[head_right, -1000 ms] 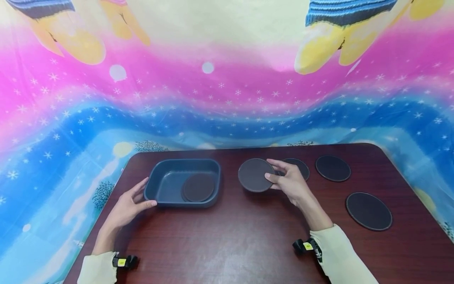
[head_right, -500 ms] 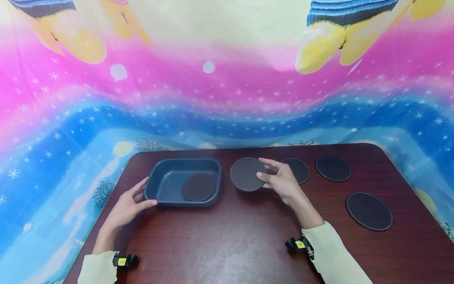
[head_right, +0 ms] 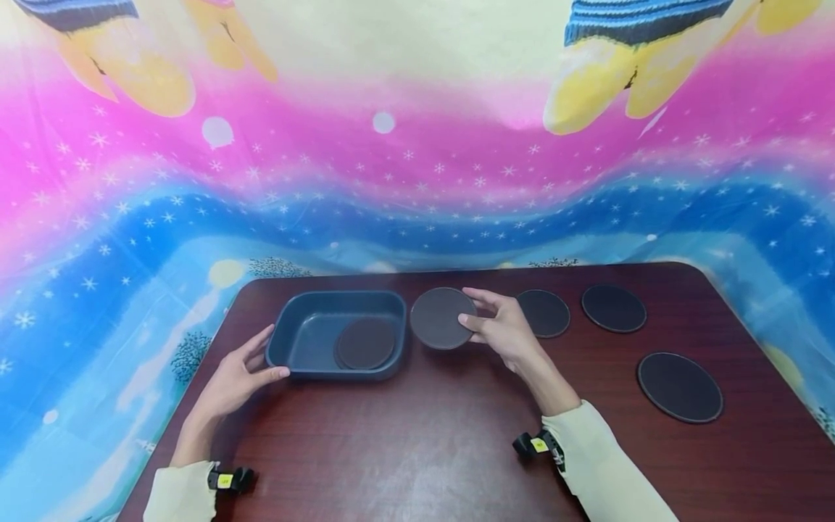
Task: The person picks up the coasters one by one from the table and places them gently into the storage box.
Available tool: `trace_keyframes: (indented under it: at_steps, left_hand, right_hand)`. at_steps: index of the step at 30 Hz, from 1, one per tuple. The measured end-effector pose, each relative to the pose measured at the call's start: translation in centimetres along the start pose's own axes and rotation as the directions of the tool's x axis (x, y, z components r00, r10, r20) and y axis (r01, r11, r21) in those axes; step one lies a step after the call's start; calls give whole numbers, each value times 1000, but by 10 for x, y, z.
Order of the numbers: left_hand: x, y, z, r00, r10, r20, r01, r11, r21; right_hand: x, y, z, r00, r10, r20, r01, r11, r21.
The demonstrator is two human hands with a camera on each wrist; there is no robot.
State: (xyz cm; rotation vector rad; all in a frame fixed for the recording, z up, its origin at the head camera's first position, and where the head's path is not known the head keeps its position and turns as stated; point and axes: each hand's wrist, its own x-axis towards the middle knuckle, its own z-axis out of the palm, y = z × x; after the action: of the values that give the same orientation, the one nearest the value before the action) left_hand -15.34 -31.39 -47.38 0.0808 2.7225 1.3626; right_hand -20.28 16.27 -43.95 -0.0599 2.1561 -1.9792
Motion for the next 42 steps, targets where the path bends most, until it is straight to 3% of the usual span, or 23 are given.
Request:
trace_keyframes:
  at_steps: [22, 42]
  left_hand:
    - [-1, -2, 1, 1000, 4, 2, -4, 1000, 5]
    - [0, -1, 1, 1000, 4, 7, -4, 1000, -3]
  right_hand:
    - [15, -2, 40, 999, 7, 40, -10, 997, 80]
    - [23, -4, 63, 995, -2, 100, -3, 999, 49]
